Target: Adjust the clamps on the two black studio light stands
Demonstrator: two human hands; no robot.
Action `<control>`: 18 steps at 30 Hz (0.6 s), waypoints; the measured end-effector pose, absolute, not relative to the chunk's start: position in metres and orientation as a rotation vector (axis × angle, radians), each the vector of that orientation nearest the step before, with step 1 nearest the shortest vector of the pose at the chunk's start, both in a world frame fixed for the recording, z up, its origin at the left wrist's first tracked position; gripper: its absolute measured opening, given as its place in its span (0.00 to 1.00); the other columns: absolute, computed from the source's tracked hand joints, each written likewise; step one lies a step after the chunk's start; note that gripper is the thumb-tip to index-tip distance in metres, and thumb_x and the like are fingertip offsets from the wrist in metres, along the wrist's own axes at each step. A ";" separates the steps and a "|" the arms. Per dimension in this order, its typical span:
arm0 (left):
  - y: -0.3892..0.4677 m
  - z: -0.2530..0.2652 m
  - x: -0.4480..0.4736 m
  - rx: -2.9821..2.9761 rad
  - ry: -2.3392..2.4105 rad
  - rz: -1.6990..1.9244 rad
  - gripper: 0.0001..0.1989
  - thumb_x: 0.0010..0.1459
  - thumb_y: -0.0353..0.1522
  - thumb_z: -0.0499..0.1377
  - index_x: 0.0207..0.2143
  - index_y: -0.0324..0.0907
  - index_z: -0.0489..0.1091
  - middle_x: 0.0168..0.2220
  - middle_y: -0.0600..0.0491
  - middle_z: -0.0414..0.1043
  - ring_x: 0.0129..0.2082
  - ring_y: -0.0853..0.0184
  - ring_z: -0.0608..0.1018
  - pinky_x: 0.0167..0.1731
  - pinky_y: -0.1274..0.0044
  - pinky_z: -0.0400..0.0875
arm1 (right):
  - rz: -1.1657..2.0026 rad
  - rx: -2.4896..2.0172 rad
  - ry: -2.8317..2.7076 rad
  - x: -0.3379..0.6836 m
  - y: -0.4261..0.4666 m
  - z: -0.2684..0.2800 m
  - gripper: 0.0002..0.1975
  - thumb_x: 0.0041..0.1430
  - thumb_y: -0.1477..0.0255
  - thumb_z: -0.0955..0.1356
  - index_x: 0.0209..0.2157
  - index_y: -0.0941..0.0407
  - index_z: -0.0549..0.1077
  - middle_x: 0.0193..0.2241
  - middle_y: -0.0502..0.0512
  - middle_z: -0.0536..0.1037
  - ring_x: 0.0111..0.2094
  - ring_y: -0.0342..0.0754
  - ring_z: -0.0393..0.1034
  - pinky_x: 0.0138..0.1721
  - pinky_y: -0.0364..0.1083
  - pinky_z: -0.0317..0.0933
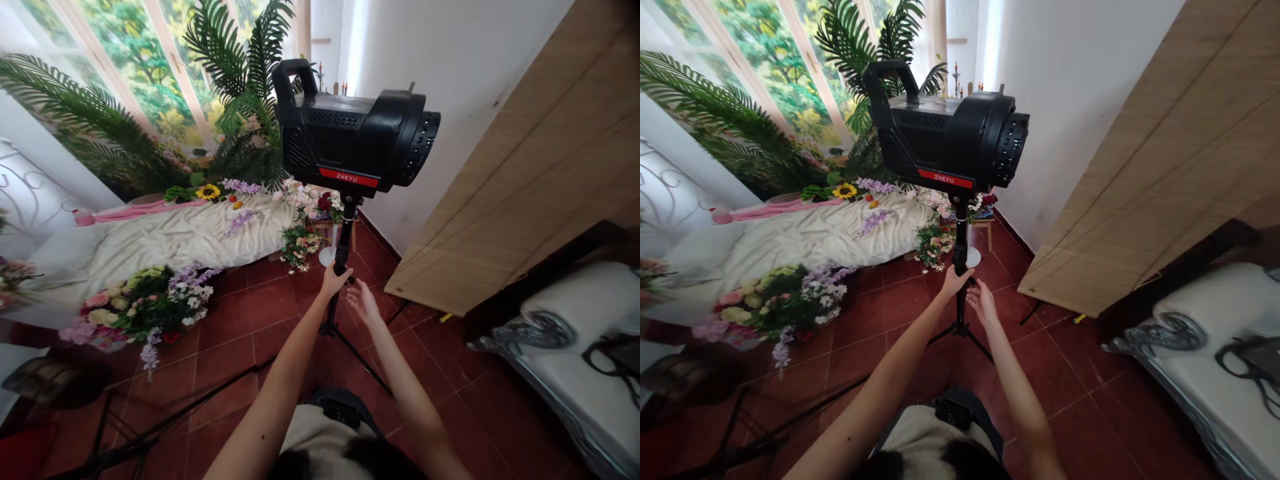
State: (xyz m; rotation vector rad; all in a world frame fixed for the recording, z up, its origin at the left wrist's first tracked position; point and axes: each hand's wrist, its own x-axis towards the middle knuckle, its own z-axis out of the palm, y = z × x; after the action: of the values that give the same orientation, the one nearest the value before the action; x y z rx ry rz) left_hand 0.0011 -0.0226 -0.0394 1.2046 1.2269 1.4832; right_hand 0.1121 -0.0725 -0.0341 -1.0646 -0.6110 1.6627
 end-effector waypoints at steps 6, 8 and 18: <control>-0.022 -0.039 0.003 1.157 1.194 1.483 0.18 0.40 0.41 0.67 0.29 0.39 0.67 0.25 0.54 0.69 0.24 0.70 0.72 0.31 0.74 0.71 | 0.763 -1.446 -1.525 0.126 -0.084 -0.028 0.19 0.58 0.53 0.61 0.32 0.54 0.68 0.25 0.52 0.74 0.27 0.48 0.68 0.28 0.43 0.58; -0.022 -0.039 0.003 1.166 1.193 1.493 0.17 0.40 0.40 0.67 0.28 0.39 0.66 0.25 0.54 0.69 0.24 0.71 0.72 0.31 0.75 0.71 | 0.609 -1.485 -1.710 0.131 -0.082 -0.021 0.19 0.59 0.53 0.60 0.32 0.54 0.68 0.26 0.53 0.74 0.28 0.48 0.68 0.28 0.43 0.56; -0.023 -0.041 0.003 1.157 1.233 1.465 0.16 0.40 0.39 0.66 0.29 0.39 0.68 0.26 0.55 0.69 0.24 0.71 0.72 0.31 0.75 0.70 | 1.420 -1.201 -1.122 0.115 -0.059 -0.027 0.20 0.57 0.56 0.60 0.19 0.55 0.64 0.13 0.47 0.64 0.14 0.40 0.54 0.17 0.40 0.49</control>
State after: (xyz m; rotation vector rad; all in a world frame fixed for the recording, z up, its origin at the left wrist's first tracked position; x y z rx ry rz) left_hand 0.0034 -0.0229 -0.0410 1.1573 1.2325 1.4646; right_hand 0.1147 -0.0585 -0.0267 -1.2008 -1.1217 1.4204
